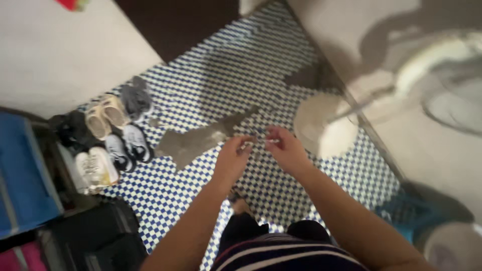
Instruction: The person washes a cloth in a basin, then uses the damp cloth to wipe multiple shoes and sandals located on the floor, and finally sweeps the floor area using a broom.
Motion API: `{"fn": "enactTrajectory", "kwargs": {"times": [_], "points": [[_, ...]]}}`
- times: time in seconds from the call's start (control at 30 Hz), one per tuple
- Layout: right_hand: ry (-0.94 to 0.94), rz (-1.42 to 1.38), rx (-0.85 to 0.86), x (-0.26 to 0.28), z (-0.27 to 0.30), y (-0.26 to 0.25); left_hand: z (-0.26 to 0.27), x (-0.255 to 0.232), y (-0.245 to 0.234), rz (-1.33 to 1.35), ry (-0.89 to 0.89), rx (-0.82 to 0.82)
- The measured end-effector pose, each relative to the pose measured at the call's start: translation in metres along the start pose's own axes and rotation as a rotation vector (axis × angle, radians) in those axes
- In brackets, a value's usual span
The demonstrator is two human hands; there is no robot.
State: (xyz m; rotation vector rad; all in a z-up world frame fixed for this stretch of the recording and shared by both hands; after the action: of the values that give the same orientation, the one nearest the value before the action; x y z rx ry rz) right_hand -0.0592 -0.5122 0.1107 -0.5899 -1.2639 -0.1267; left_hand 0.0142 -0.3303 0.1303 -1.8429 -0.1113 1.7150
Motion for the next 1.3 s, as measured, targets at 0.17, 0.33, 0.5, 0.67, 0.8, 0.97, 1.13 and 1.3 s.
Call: {"fn": "enactTrajectory", "kwargs": {"times": [0.17,0.33,0.5,0.67,0.8,0.97,1.13,1.3], "points": [[-0.086,0.023,0.083,0.039,-0.058,0.053,-0.036,0.045,-0.046,0.187,-0.093,-0.165],[-0.090,-0.106,0.144,0.068,-0.135,0.093,-0.093,0.064,-0.098,0.139,-0.099,-0.390],[-0.238,0.030,0.191,0.100,-0.221,0.130,-0.168,0.053,-0.143,0.192,-0.041,-0.583],[-0.455,-0.083,0.296,0.162,-0.315,0.178,-0.231,0.026,-0.184,0.260,-0.118,-0.699],[-0.580,0.064,0.307,0.218,-0.365,0.210,-0.271,0.008,-0.212,0.218,-0.087,-0.794],[-0.782,0.064,0.165,0.288,-0.431,0.270,-0.326,0.012,-0.254,0.028,0.009,-0.852],[-0.813,0.118,0.037,0.325,-0.506,0.344,-0.400,0.042,-0.295,0.028,0.069,-0.897],[-1.055,0.146,-0.185,0.346,-0.575,0.413,-0.458,0.076,-0.331,0.093,0.060,-0.859]]}}
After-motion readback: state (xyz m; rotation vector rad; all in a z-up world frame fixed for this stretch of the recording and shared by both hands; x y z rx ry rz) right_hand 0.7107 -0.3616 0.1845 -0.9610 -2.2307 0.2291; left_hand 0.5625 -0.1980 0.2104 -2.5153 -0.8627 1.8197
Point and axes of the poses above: each hand's wrist, its own z-axis away from the middle knuckle, its own y-axis out of the palm, x = y × z, the point moved 3 cm from there along -z, towards the middle knuckle, and after that the axes turned 9 degrees about -x, right-handed, at the moved point
